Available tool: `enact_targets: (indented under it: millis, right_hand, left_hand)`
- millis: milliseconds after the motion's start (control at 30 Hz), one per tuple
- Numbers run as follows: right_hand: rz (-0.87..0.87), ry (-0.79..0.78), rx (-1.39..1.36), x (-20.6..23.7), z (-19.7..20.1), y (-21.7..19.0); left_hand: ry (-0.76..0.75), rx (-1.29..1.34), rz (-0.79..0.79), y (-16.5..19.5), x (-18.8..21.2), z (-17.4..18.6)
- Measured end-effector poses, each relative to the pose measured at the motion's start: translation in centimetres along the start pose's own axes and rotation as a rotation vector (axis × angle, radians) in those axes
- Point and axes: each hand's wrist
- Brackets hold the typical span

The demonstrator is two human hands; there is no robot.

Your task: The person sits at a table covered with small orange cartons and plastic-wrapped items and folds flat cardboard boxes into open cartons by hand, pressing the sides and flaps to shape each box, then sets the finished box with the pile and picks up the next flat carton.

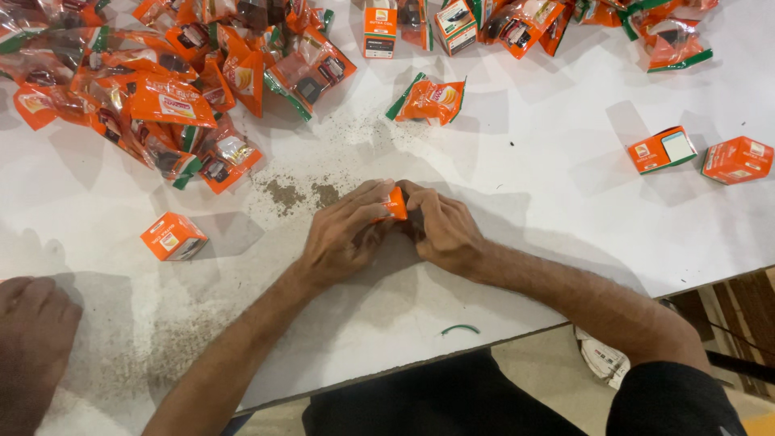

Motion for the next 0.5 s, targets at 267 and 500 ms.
enact_targets:
  millis: [267,500]
  right_hand:
    - [-0.062,-0.049,-0.04,-0.1,0.0,1.1]
    - [-0.06,-0.086,-0.041,-1.5,1.2,-1.2]
  left_hand:
    - [-0.101,-0.05,-0.08,-0.7,-0.2,0.2]
    - [-0.206,-0.21,0.027,0.0,-0.7,2.1]
Point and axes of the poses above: each hand's wrist, its own x-axis away from the middle knuckle, its own z-axis out of the back of the hand, y = z × x, and after that the axes turned 9 degrees about -z, right-handed
